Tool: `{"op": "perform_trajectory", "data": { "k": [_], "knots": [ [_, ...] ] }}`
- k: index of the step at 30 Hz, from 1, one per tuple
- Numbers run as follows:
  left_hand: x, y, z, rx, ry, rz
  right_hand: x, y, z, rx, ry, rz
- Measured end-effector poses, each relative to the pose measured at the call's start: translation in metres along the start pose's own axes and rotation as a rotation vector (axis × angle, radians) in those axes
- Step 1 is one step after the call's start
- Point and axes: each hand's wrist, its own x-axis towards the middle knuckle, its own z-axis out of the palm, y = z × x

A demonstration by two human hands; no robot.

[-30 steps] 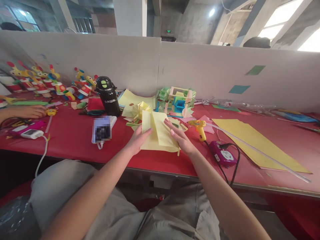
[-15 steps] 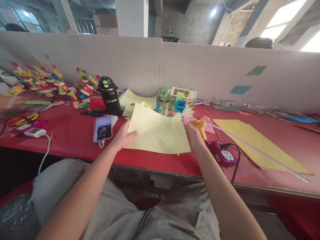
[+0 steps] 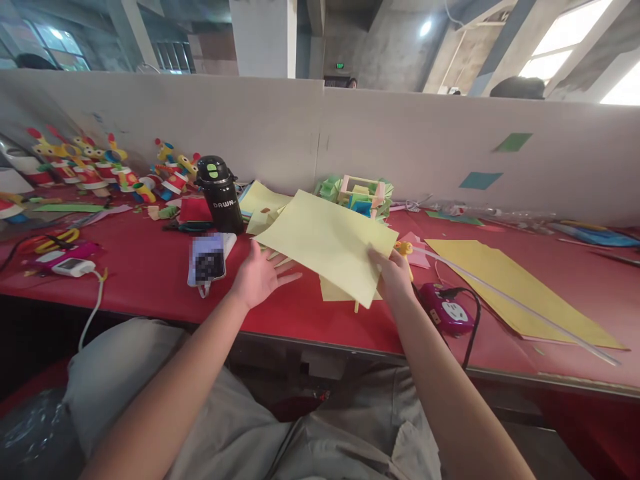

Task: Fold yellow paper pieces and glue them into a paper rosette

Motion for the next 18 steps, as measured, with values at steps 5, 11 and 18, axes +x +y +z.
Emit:
{"op": "perform_trajectory", "data": {
  "k": [5, 11, 18],
  "knots": [
    [0.011, -0.02, 0.01, 0.159, 0.299, 0.08, -0.008, 0.002, 0.005, -0.034, -0.229, 0.014],
    [0.019, -0.016, 0.008, 0.046, 0.393, 0.083, -0.013, 0.002, 0.003, -0.208, -0.548, -0.146],
    [0.021, -0.011, 0.01, 0.004, 0.332, 0.044, -0.018, -0.006, 0.006, -0.446, -0.957, -0.222]
  ]
}}
